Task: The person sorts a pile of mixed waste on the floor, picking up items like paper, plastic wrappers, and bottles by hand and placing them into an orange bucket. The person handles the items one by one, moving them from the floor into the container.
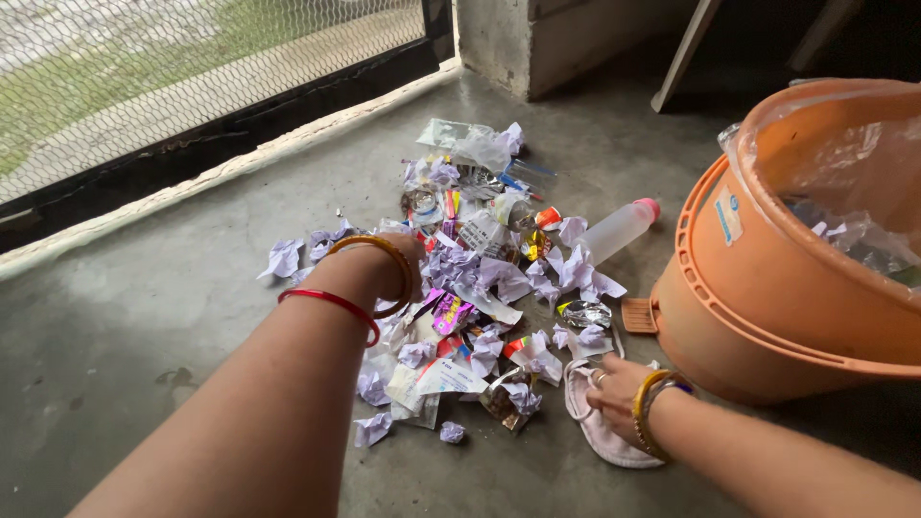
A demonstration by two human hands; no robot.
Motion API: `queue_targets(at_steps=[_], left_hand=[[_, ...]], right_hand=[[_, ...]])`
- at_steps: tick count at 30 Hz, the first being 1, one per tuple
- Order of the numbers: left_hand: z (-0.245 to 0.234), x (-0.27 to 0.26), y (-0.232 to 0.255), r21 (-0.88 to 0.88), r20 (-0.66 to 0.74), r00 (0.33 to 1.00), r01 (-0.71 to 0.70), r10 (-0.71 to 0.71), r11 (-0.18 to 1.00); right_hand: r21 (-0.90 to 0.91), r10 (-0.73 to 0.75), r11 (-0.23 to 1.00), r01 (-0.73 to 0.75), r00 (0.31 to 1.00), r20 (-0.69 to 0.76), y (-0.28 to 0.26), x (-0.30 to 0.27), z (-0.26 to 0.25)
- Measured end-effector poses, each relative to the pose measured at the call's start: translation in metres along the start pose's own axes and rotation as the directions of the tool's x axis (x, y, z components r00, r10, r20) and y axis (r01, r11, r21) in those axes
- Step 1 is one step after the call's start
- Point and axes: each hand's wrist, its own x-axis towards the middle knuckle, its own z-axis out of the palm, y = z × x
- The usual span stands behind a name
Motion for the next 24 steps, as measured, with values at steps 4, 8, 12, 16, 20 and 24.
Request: queue_targets(at_steps=[4,8,12,16,20,24], left_hand=[[0.005,-0.003,-0.010,0.016,0.009,0.999,0.052,-0.053,0.998],[0.003,-0.010,-0.020,-0.035,0.005,0.998,0.068,-0.068,0.997],[-0.001,-0.023,-0.026,-0.061,-0.001,0.993,0.116,-0.117,0.991],[-0.010,-0.036,-0.034,-0.051,0.029,0.991,0.133,-0.131,0.990],[-0.014,-0.044,-0.031,-0.113,0.041,0.984,0.179,-0.176,0.977],[-0.013,-0.035,-0.026,-0.027,0.029,0.991,0.131,-0.130,0.991]], right_hand=[[0.001,0.008,1.000,-0.008,1.000,-0.029,0.009,0.002,0.020],[0.063,0.100,0.994,-0.091,0.981,-0.167,0.005,0.029,0.060],[0.140,0.108,0.984,-0.106,0.994,-0.007,-0.006,0.044,0.059],[0.116,0.129,0.985,-0.125,0.991,-0.026,0.006,0.023,0.050],[0.067,0.078,0.995,-0.078,0.997,0.003,0.018,0.005,0.054],[0.114,0.151,0.984,-0.140,0.983,-0.102,0.010,0.006,0.042]])
